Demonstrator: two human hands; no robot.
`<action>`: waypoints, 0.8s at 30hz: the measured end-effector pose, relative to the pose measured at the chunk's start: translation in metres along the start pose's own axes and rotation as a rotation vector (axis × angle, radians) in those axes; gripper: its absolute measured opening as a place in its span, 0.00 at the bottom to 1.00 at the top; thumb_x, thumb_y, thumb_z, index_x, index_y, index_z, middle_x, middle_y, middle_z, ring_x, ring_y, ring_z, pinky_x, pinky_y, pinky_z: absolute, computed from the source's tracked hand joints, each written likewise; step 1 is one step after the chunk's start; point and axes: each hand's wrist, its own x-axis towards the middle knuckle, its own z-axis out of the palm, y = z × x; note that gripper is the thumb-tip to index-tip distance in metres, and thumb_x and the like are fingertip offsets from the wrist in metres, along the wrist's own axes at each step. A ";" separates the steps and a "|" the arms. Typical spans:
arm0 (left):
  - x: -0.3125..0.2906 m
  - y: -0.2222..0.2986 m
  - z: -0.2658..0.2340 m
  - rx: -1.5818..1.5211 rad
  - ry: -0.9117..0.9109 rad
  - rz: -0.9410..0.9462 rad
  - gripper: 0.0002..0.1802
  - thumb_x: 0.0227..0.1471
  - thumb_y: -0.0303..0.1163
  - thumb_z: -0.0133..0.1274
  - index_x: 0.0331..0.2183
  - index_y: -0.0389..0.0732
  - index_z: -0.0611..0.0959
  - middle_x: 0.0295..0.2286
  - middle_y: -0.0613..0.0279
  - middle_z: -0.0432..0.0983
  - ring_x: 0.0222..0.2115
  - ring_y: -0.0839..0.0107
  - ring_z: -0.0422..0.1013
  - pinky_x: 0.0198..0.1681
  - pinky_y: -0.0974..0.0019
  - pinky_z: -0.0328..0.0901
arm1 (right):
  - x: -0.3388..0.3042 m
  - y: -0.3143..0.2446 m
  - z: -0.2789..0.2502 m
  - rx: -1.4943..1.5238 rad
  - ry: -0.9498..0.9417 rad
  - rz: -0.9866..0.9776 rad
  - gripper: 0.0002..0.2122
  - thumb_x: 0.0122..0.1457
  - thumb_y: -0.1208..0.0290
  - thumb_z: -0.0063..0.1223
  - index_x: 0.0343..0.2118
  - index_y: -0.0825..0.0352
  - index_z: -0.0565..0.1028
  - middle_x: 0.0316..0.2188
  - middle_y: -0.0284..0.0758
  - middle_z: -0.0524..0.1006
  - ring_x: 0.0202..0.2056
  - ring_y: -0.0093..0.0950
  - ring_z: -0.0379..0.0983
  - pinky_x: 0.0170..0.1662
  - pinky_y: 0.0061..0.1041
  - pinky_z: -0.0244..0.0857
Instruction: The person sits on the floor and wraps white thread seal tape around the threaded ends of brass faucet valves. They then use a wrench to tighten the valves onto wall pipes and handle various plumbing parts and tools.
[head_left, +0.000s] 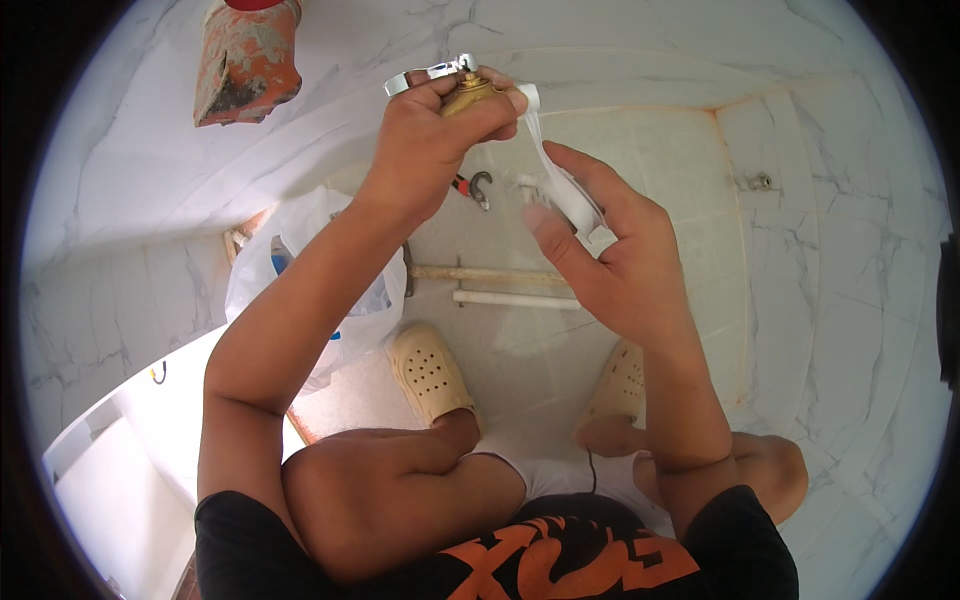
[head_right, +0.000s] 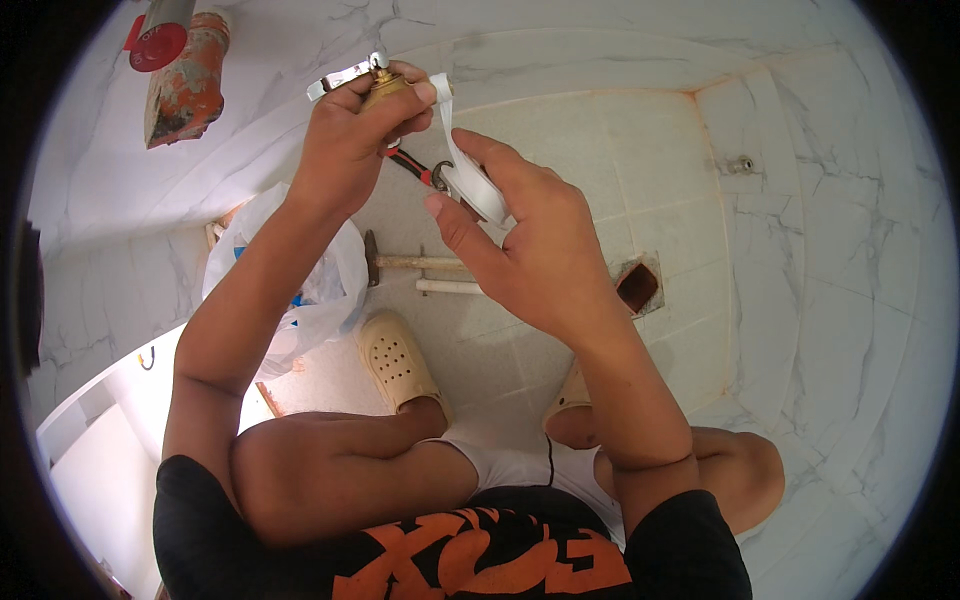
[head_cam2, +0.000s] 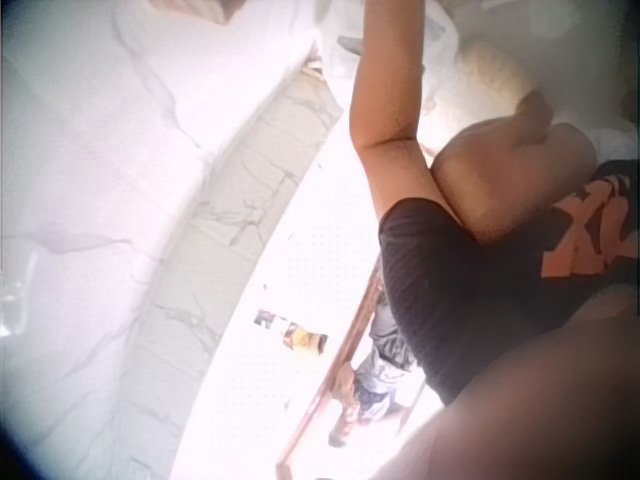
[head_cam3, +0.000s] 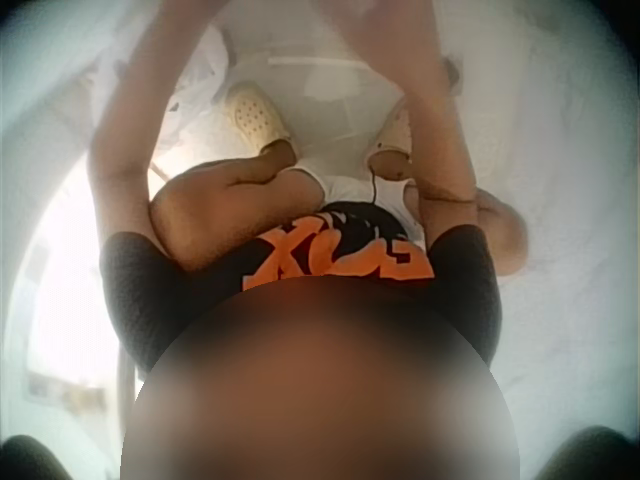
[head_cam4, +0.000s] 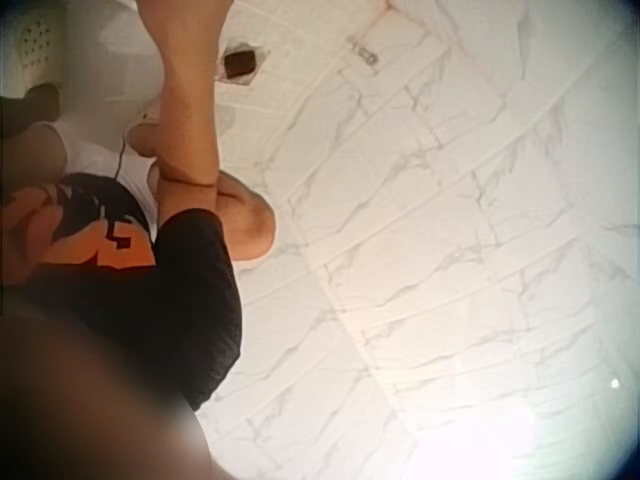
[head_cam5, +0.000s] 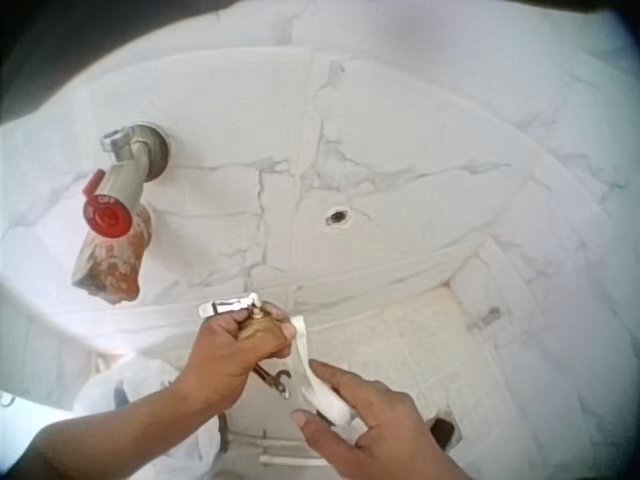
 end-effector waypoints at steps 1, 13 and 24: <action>0.002 -0.002 -0.002 0.014 -0.009 0.014 0.17 0.50 0.36 0.67 0.37 0.34 0.84 0.29 0.65 0.79 0.31 0.78 0.75 0.42 0.74 0.71 | -0.001 -0.004 -0.002 -0.047 -0.015 0.001 0.20 0.62 0.69 0.61 0.56 0.70 0.74 0.35 0.36 0.81 0.36 0.23 0.75 0.43 0.23 0.69; -0.019 -0.005 -0.003 0.353 -0.223 0.009 0.19 0.47 0.41 0.69 0.40 0.44 0.87 0.32 0.68 0.82 0.33 0.79 0.75 0.42 0.72 0.70 | 0.033 -0.036 -0.035 0.317 0.124 -0.027 0.20 0.65 0.65 0.59 0.56 0.70 0.74 0.39 0.40 0.83 0.41 0.23 0.77 0.48 0.23 0.71; -0.023 0.005 -0.004 0.436 -0.302 0.021 0.16 0.47 0.29 0.71 0.38 0.39 0.84 0.36 0.67 0.80 0.36 0.79 0.76 0.42 0.72 0.72 | 0.059 0.015 -0.013 0.568 0.127 0.169 0.22 0.62 0.58 0.63 0.51 0.71 0.76 0.37 0.38 0.85 0.36 0.21 0.81 0.38 0.19 0.70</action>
